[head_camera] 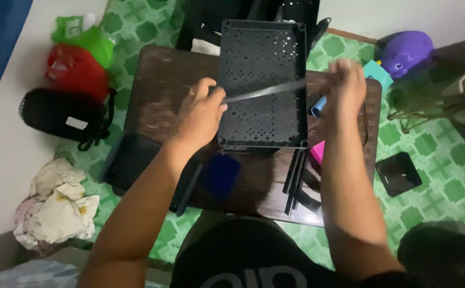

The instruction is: Cleaning individual shelf components with a cloth and beginning the assembly of a plastic tiered shelf.

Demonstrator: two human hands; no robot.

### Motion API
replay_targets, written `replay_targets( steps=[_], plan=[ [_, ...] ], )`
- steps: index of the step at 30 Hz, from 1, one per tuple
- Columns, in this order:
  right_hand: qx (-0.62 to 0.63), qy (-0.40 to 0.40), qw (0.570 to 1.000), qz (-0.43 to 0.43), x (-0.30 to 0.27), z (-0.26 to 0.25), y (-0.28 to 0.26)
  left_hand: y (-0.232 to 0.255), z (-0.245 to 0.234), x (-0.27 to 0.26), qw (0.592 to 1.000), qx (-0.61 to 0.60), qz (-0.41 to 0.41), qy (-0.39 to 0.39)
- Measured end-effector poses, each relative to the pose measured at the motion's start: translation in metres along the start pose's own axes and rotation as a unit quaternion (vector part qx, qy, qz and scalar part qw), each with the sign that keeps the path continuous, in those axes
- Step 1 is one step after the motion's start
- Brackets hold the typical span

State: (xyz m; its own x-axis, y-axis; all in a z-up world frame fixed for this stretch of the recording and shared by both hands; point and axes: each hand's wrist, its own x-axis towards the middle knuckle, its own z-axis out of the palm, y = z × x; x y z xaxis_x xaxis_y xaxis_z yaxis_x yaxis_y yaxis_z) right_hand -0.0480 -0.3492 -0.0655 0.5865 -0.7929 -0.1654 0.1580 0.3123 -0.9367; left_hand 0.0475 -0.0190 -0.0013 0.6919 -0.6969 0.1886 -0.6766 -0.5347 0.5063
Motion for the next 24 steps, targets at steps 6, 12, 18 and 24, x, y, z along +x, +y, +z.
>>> replay_targets(
  steps=[6,12,18,24],
  plan=[
    [0.029,-0.063,0.997,0.037,-0.115,-0.049,0.022,-0.015,0.002,-0.045,0.941,-0.224,-0.204,0.153],
    [0.035,-0.220,0.973,0.067,-0.142,-0.087,0.087,-0.020,0.074,-0.107,0.876,-0.441,-0.156,0.119],
    [0.037,-0.200,0.975,0.091,-0.154,-0.064,0.078,-0.001,0.053,-0.075,0.850,-0.426,-0.307,0.038],
    [0.092,-0.174,0.975,0.102,-0.162,-0.052,0.073,-0.007,0.047,-0.072,0.892,-0.380,-0.243,0.036]
  ],
)
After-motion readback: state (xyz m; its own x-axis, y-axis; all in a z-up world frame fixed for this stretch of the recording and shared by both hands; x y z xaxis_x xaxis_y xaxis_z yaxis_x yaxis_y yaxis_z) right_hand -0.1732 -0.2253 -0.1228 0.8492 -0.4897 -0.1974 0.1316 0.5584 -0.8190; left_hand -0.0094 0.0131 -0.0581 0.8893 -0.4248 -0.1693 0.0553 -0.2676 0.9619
